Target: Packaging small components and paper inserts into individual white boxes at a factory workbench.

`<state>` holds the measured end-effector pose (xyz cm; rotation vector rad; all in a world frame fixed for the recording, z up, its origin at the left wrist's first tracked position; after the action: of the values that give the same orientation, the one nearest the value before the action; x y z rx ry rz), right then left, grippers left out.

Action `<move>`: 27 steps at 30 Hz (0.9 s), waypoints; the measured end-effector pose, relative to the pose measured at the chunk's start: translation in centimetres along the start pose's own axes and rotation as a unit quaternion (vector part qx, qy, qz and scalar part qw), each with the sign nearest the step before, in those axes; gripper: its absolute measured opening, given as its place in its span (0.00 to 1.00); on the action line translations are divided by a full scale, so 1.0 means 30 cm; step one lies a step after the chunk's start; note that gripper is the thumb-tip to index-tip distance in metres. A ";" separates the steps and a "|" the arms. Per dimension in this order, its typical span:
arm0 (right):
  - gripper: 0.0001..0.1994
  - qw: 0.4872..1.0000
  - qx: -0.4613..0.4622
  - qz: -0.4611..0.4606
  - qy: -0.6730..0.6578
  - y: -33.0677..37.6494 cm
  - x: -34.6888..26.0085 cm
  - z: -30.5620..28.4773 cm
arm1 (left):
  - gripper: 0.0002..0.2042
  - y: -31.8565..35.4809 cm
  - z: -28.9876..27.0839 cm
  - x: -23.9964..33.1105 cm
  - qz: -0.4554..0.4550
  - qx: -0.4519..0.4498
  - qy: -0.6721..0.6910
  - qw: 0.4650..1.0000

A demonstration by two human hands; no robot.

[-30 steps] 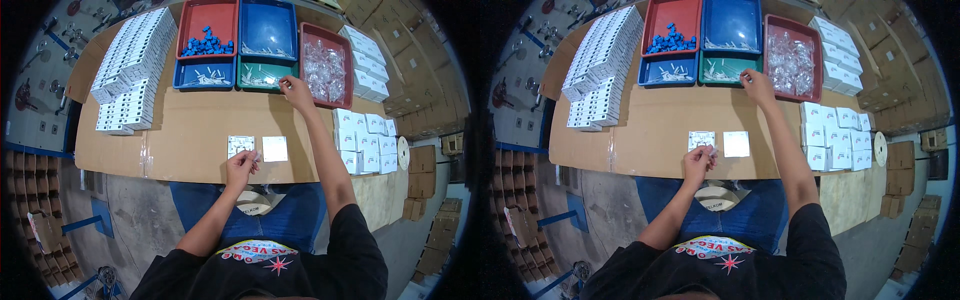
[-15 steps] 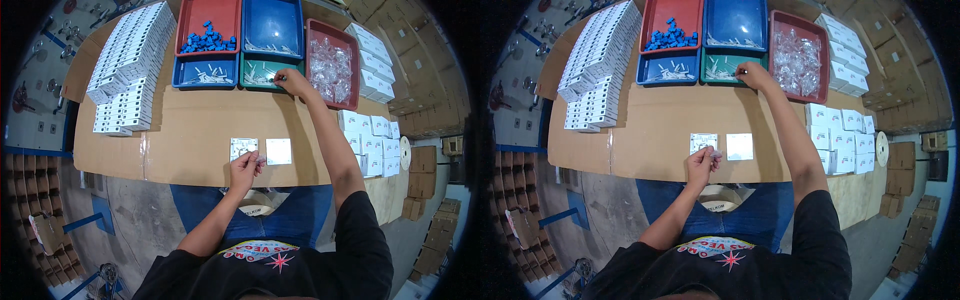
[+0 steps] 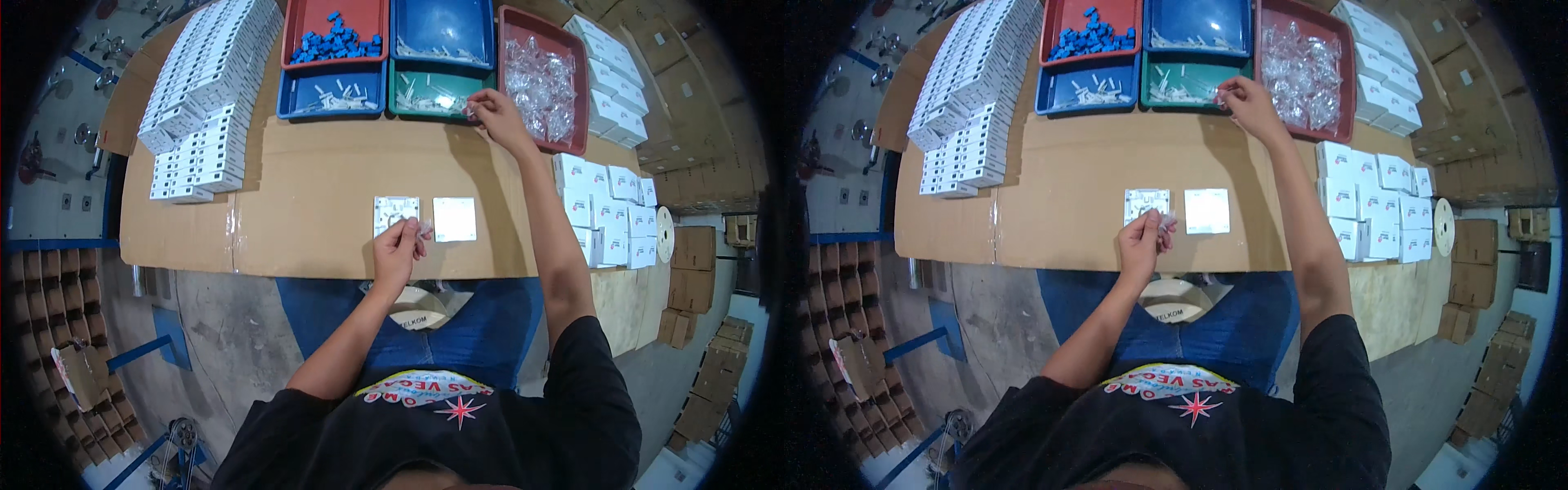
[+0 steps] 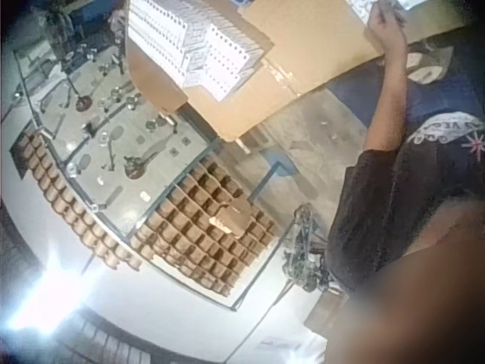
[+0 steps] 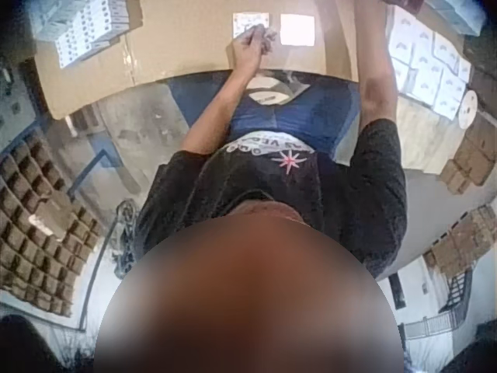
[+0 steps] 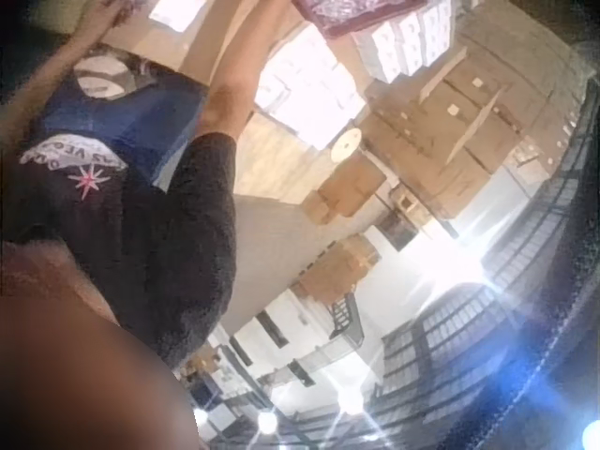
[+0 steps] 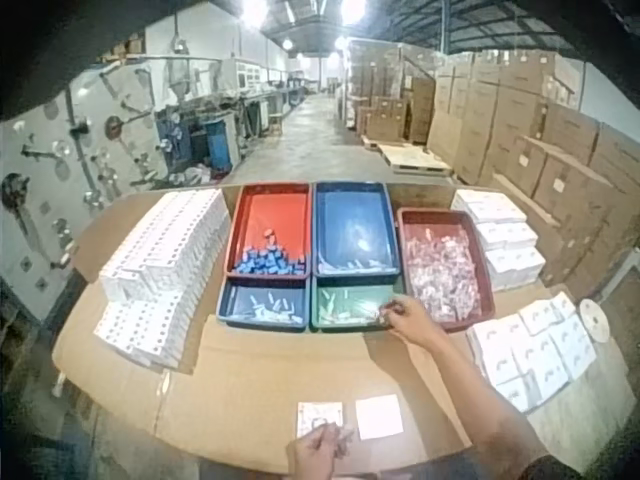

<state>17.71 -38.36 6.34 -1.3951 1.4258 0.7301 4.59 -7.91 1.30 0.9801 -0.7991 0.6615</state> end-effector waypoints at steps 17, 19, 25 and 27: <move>0.09 0.975 0.032 0.076 -0.206 0.657 -0.311 0.238 | 0.10 0.049 0.023 0.020 0.059 0.004 -0.012 0.998; 0.09 0.976 0.035 0.079 -0.198 0.688 -0.334 0.257 | 0.10 0.057 0.027 0.022 0.060 0.004 -0.011 0.998; 0.08 0.983 0.029 0.067 -0.167 0.733 -0.385 0.269 | 0.10 0.076 0.030 0.013 0.075 -0.003 -0.031 0.997; 0.07 0.987 0.033 0.057 -0.144 0.737 -0.390 0.270 | 0.10 0.083 0.035 0.018 0.080 -0.004 -0.043 0.996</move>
<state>-3.33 -22.97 9.68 -1.1135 1.2956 0.9111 2.63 -7.76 3.23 0.9496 -0.9626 0.7567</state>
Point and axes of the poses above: each hand's wrist, its own y-axis away from the middle knuckle, its own z-axis out of the palm, x = y × z, the point moved 5 cm from there along -y, towards the middle knuckle, and after that the axes turned 15 degrees about -z, right-handed, at the moved point
